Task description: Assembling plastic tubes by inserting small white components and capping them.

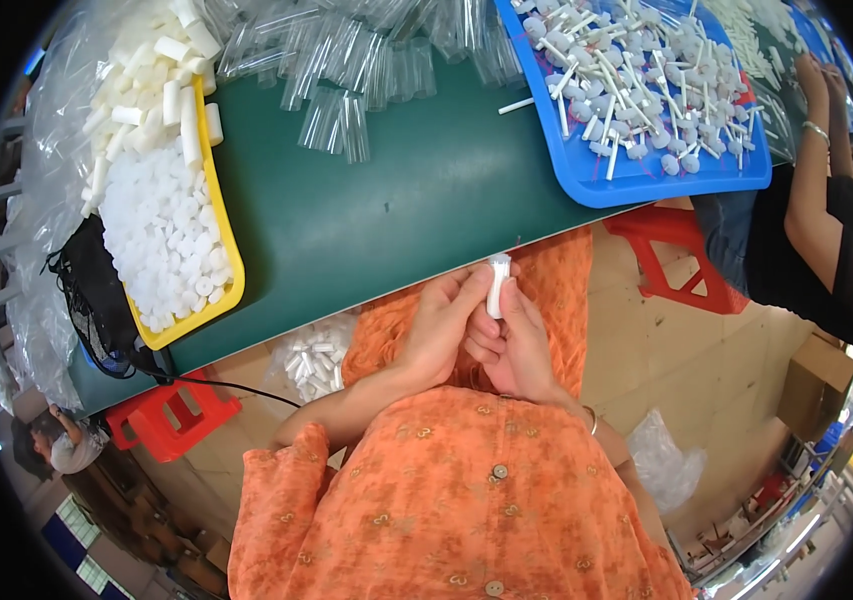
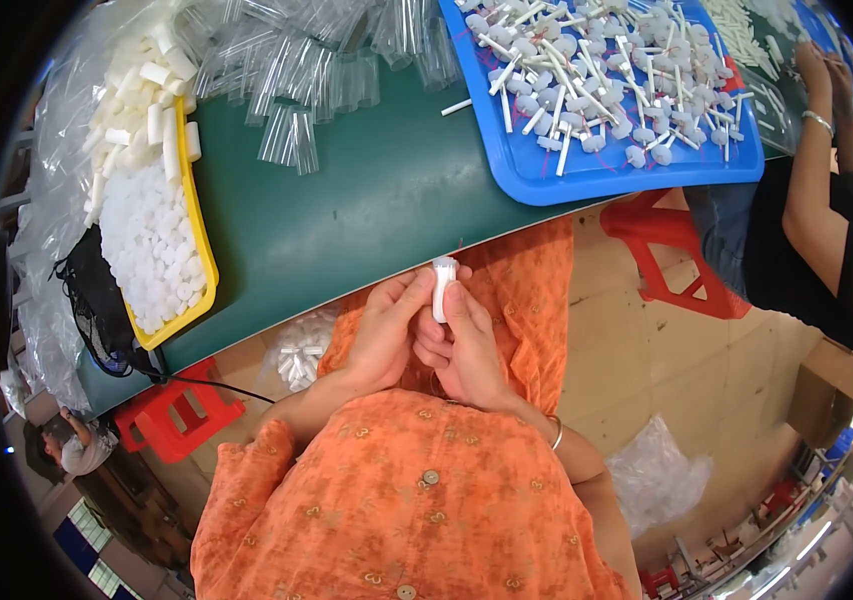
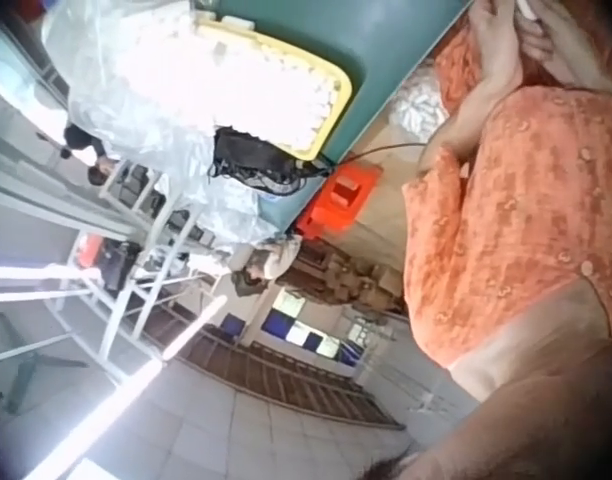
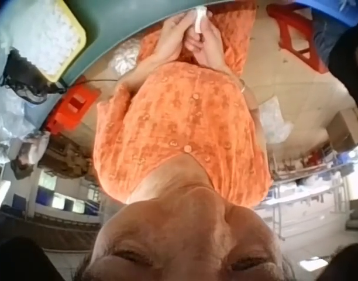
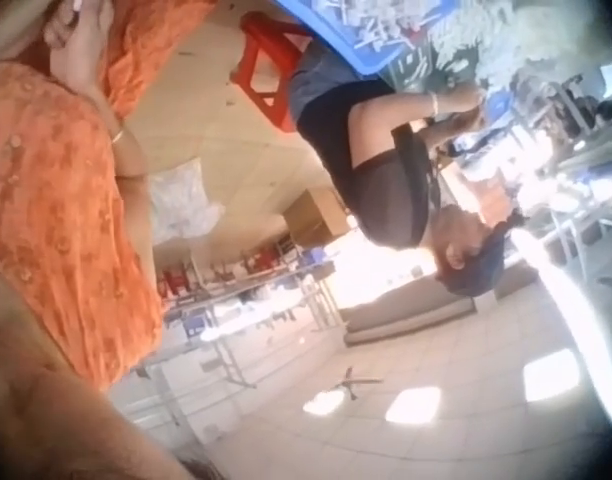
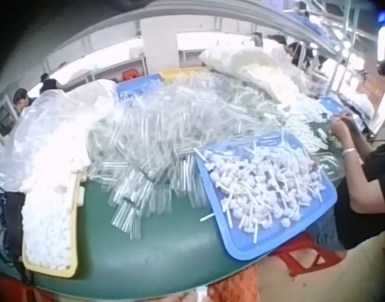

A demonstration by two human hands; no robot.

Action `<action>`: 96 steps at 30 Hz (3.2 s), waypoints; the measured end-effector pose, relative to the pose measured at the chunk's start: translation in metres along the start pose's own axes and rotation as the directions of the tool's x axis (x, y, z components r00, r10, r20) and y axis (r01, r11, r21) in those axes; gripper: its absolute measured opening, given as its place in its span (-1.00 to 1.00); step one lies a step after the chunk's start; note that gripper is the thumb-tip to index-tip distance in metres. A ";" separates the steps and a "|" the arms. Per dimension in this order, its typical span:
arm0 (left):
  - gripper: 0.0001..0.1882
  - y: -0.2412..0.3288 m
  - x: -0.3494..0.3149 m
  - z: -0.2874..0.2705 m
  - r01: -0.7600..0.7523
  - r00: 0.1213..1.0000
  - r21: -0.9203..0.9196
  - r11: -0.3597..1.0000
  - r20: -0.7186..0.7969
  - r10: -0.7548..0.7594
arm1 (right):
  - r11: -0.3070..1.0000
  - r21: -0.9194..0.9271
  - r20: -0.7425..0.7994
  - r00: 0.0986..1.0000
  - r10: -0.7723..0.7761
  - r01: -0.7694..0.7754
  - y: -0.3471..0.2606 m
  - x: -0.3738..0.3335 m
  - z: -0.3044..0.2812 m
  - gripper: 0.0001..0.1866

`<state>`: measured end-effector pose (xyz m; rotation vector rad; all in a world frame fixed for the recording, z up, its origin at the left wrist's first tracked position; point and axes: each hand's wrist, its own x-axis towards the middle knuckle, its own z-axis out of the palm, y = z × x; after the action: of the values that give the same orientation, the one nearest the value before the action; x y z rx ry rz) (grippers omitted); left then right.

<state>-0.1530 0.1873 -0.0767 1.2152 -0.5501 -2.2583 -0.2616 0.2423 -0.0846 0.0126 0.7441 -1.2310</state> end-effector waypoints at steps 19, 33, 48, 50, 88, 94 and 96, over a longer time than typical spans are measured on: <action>-0.65 0.009 0.008 -0.002 0.030 0.989 -0.166 0.986 0.148 -0.005 | 0.905 0.268 0.019 0.941 0.338 -0.330 -0.046 -0.001 0.010 -0.68; -0.60 0.019 -0.025 -0.015 -0.004 0.938 -0.087 0.996 0.346 0.034 | -0.313 -0.660 0.749 0.631 -0.204 0.683 -0.075 -0.022 0.004 -0.31; -0.60 0.019 -0.036 -0.021 0.080 0.910 -0.113 0.990 0.414 -0.026 | -0.189 -0.705 0.706 0.652 -0.275 0.684 -0.053 -0.009 0.012 -0.30; -0.60 0.024 -0.046 -0.030 0.070 0.940 -0.113 0.991 0.339 -0.027 | -0.145 -0.661 0.745 0.620 -0.246 0.736 -0.050 -0.002 0.022 -0.35; -0.84 0.219 -0.041 -0.093 -0.041 0.240 0.975 -0.217 0.221 0.945 | 0.255 -0.724 0.305 0.628 -0.715 0.641 -0.190 0.046 0.040 -0.83; -0.80 0.124 -0.021 -0.035 -0.408 0.913 0.478 0.778 0.217 0.346 | 0.894 -0.197 0.298 0.893 -0.336 0.402 -0.112 0.033 0.037 -0.72; -0.78 0.106 -0.009 -0.025 -0.359 0.926 0.395 0.846 0.266 0.269 | 0.951 -0.084 0.238 0.933 -0.270 0.297 -0.101 0.028 0.040 -0.60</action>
<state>-0.1019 0.1071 -0.0238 0.9965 -1.2982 -2.0374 -0.3235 0.1662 -0.0311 -0.3387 0.6335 -1.4331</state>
